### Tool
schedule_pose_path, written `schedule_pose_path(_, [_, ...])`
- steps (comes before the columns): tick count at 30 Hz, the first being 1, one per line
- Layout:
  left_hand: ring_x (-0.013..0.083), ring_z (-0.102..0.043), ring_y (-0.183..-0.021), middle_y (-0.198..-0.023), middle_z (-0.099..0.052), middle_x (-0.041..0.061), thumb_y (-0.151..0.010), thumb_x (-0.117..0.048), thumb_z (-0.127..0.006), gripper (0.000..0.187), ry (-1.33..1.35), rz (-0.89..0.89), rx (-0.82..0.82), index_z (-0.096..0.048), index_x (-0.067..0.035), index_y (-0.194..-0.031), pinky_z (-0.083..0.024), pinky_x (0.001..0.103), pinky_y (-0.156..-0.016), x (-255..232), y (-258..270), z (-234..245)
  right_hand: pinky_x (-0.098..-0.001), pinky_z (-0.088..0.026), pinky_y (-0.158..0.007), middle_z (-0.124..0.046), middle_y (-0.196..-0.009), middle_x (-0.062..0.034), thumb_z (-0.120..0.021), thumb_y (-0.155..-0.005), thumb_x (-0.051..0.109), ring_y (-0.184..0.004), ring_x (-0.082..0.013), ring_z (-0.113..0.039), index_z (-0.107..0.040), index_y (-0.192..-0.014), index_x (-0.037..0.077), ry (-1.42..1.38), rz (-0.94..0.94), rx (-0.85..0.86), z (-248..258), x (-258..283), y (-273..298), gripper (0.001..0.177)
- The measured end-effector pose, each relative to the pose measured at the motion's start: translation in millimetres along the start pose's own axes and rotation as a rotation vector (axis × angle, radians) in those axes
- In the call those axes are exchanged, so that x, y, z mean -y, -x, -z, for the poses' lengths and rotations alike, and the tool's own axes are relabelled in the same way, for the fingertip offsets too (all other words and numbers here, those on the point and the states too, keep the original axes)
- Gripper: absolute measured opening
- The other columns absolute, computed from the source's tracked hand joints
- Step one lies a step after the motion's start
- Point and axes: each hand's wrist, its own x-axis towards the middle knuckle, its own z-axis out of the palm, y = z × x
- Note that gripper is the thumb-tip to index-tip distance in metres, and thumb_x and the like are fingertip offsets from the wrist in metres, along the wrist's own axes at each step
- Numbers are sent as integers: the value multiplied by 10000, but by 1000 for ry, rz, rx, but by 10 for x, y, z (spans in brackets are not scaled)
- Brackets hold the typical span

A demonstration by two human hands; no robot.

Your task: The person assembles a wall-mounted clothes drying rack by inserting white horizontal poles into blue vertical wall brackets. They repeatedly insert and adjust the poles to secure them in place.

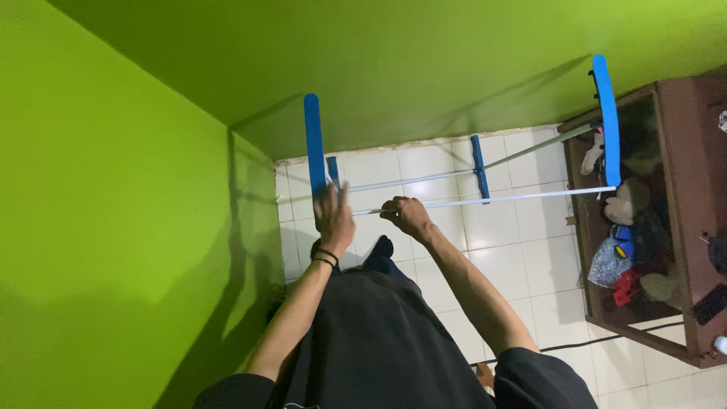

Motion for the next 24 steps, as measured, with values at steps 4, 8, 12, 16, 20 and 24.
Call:
schedule_pose_path(4, [295,-577,-1251,-1357,-590,146,-948,-133,-611,573,301,-202,213,-434,-57,-1487,-325,583,-1095,-389,-15,-42,-421,-587,-730,-754,-917,-95,-755,-877,207,-808,-312,-722,-765,-986,89,38,106,-25,8,-34,-8,161])
schedule_pose_path(8, [296,-606,-1119,-1206,-652,122,-971,-170,-613,428,359,-204,261,-534,-64,-1378,-422,472,-960,-531,11,-44,-427,-593,-758,-751,-962,-113,-751,-867,168,-837,-321,-724,-720,-1090,75,42,72,-24,13,-62,-4,243])
schedule_pose_path(12, [257,-615,-1070,-1105,-666,56,-1036,-190,-581,166,309,-162,303,-650,-123,-1171,-434,438,-925,-499,-12,-30,-437,-585,-789,-762,-1025,-97,-733,-891,174,-882,-312,-732,-691,-1149,99,-36,72,-20,171,-202,107,272])
schedule_pose_path(16, [253,-602,-1018,-1060,-650,53,-1019,-198,-581,162,351,-158,217,-663,-107,-1127,-428,431,-893,-470,31,-60,-475,-500,-837,-789,-983,-34,-739,-898,244,-952,-264,-730,-713,-1090,138,76,5,-6,448,-476,301,221])
schedule_pose_path(20, [250,-598,-1021,-1048,-646,46,-1027,-212,-582,159,338,-150,179,-659,-107,-1119,-421,431,-897,-508,48,-86,-477,-440,-933,-761,-1032,-28,-749,-893,282,-1021,-267,-678,-731,-1083,173,180,-89,-16,664,-795,520,220])
schedule_pose_path(24, [253,-596,-1029,-1055,-645,45,-1029,-220,-581,156,328,-146,179,-652,-108,-1111,-416,427,-893,-553,26,-69,-507,-405,-992,-715,-1107,-41,-784,-854,288,-1093,-291,-621,-738,-1078,179,242,-104,-197,832,-1095,762,254])
